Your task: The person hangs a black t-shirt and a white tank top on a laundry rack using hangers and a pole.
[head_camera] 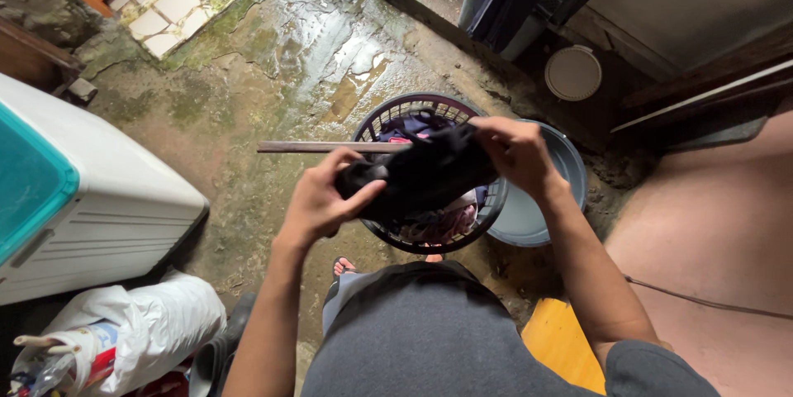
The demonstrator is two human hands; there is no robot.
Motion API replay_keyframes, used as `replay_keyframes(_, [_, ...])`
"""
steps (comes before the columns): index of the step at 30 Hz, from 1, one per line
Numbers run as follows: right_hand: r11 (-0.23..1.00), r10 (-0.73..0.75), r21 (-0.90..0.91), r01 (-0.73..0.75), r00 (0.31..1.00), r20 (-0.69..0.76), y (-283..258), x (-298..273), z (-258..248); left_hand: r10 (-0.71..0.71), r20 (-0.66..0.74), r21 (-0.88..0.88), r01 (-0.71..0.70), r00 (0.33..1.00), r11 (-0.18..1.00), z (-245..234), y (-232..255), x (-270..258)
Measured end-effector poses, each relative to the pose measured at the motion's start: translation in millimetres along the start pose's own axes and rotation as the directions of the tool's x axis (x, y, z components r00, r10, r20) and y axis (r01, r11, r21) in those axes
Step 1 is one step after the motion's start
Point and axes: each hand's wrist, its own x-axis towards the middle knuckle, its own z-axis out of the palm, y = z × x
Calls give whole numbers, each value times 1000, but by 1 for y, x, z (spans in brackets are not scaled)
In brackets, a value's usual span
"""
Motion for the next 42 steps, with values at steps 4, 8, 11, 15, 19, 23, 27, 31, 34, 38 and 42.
replay_keyframes(4, [995,95,3,-95,982,-162,6,-4,1,-4,-17,-106,2,1000,994,-15,-14,-3])
replay_keyframes(8, [969,133,199,-150,987,95,25,-8,12,-58,13,-216,59,998,975,-19,-38,-7])
replay_keyframes(11, [947,48,307,-92,988,148,42,-15,33,-87,-20,-311,77,996,947,-19,-59,-6])
replay_keyframes(15, [932,138,320,-169,983,118,43,-31,53,-37,-196,-283,-20,980,959,-23,-75,-4])
replay_keyframes(19, [942,142,285,-175,981,133,36,-29,57,22,-274,-430,-143,962,891,-28,-53,-8])
replay_keyframes(23, [944,118,299,-139,989,88,26,-23,50,301,-95,77,-294,949,953,-39,-15,-19])
replay_keyframes(27, [951,122,288,-112,992,-17,13,-19,37,115,-133,371,-59,984,927,-42,-13,-16])
replay_keyframes(31, [981,-38,177,74,979,-198,8,-12,29,21,-127,240,11,992,971,-33,-35,-15])
replay_keyframes(34, [995,-84,10,96,908,-411,9,-11,24,69,-182,258,-20,981,966,-27,-41,-17])
replay_keyframes(38, [962,-253,-235,142,790,-558,10,-10,21,225,-281,166,-184,933,969,-25,-38,-15])
replay_keyframes(42, [980,-20,189,66,971,-237,4,5,9,326,-301,208,-272,896,939,-27,-32,-14])
